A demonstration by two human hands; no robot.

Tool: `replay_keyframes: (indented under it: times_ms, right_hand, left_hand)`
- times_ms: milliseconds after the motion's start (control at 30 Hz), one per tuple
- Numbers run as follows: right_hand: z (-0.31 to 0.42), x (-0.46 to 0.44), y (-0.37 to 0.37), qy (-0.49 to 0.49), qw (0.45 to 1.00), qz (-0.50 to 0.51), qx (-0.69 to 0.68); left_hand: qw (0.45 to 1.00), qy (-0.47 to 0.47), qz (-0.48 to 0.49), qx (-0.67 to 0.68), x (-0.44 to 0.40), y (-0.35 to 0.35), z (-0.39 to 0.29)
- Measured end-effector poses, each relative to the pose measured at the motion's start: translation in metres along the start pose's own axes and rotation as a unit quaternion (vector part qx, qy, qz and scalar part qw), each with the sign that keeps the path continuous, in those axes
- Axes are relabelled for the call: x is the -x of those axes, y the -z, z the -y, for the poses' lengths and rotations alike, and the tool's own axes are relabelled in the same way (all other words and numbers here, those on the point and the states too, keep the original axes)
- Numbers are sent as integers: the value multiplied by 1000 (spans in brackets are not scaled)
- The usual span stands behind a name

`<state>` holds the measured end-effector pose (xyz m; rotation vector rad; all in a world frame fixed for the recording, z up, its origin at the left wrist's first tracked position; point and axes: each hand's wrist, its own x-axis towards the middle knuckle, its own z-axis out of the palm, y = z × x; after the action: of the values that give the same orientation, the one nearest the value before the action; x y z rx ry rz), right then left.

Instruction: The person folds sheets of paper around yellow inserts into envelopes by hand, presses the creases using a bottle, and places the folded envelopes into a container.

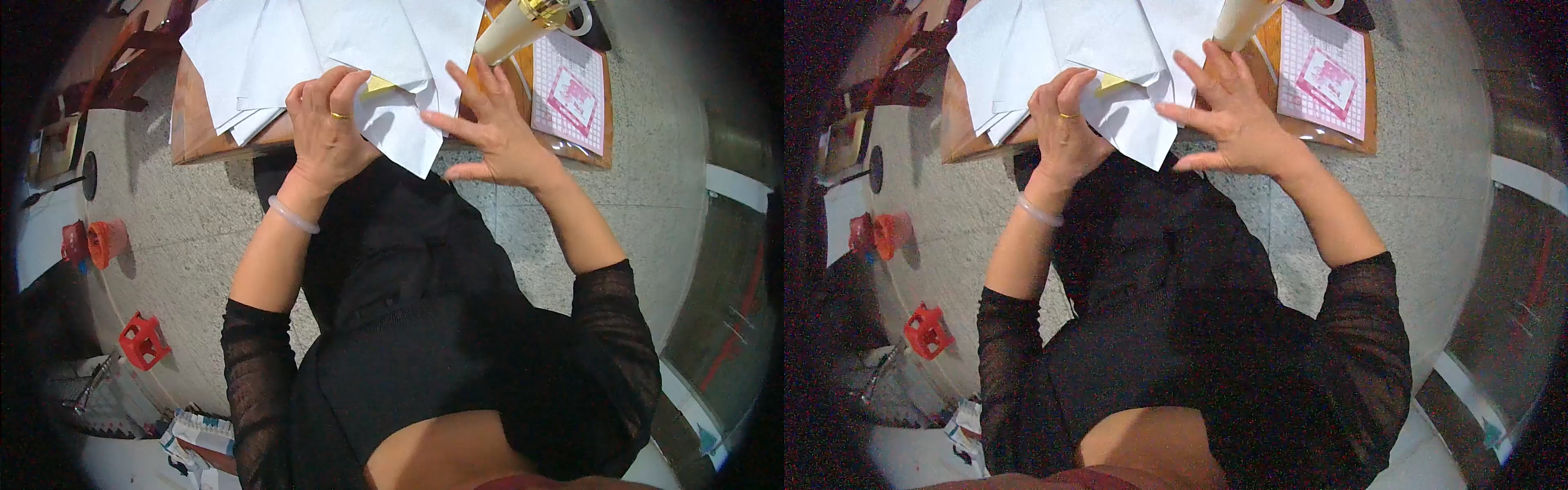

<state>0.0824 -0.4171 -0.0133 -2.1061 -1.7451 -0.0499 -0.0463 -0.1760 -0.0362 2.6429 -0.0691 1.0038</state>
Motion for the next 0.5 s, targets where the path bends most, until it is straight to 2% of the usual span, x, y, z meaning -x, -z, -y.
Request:
replay_keyframes:
  times_ms: [67,167,500]
  right_hand:
    - [1,0,-1,28,999,-12,-14]
    - [7,0,-6,-76,996,-46,11]
    - [37,-19,-32,-138,988,-21,70]
  left_hand:
    - [1000,8,2,5,0,1,-2]
    - [1000,7,-6,0,0,-2,-1]
    - [1000,22,-1,16,-2,2,-5]
